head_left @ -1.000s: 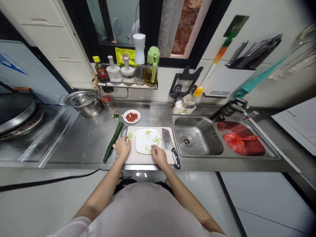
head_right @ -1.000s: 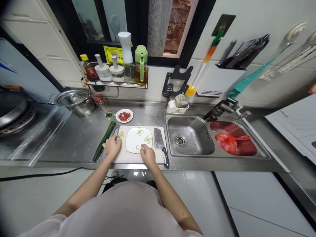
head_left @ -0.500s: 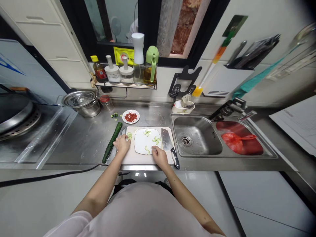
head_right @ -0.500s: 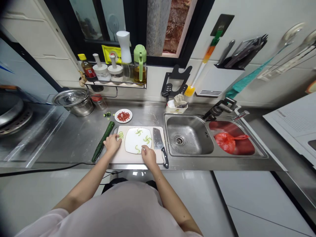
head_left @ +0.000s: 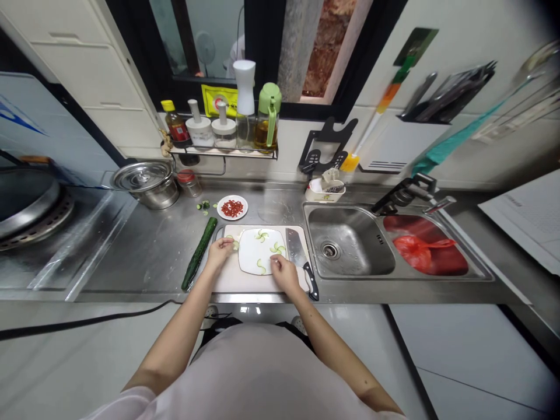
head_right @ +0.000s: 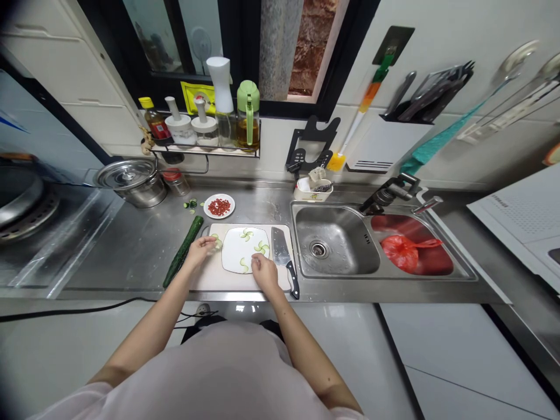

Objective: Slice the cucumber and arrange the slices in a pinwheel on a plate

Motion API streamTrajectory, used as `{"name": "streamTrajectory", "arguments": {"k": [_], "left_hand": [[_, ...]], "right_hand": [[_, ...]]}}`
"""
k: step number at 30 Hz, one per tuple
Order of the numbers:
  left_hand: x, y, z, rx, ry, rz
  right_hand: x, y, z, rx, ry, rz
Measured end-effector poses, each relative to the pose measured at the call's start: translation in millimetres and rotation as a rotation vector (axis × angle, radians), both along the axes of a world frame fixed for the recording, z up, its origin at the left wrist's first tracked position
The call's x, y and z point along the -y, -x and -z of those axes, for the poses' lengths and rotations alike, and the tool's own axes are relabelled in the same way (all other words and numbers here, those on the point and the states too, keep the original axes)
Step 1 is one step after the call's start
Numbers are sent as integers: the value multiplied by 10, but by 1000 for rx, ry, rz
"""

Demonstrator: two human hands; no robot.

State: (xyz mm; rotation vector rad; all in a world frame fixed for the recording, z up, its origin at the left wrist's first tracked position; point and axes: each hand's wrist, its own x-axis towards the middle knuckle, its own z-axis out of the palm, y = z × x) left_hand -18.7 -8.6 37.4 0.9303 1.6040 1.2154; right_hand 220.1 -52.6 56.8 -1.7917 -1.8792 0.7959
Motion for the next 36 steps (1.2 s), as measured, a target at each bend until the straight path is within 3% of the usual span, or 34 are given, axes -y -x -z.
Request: {"name": "streamTrajectory", "arguments": {"k": [10, 15, 25, 36], "left_hand": [[157, -131, -570, 232, -74, 253], [175, -224, -762, 287, -89, 316], [155, -301, -828, 152, -107, 359], [155, -303, -854, -71, -183, 392]], "right_hand": [[-345, 275, -487, -307, -204, -122], [-404, 390, -595, -434, -215, -216], [-452, 389, -630, -612, -41, -187], [-463, 412, -660, -703, 13, -182]]}}
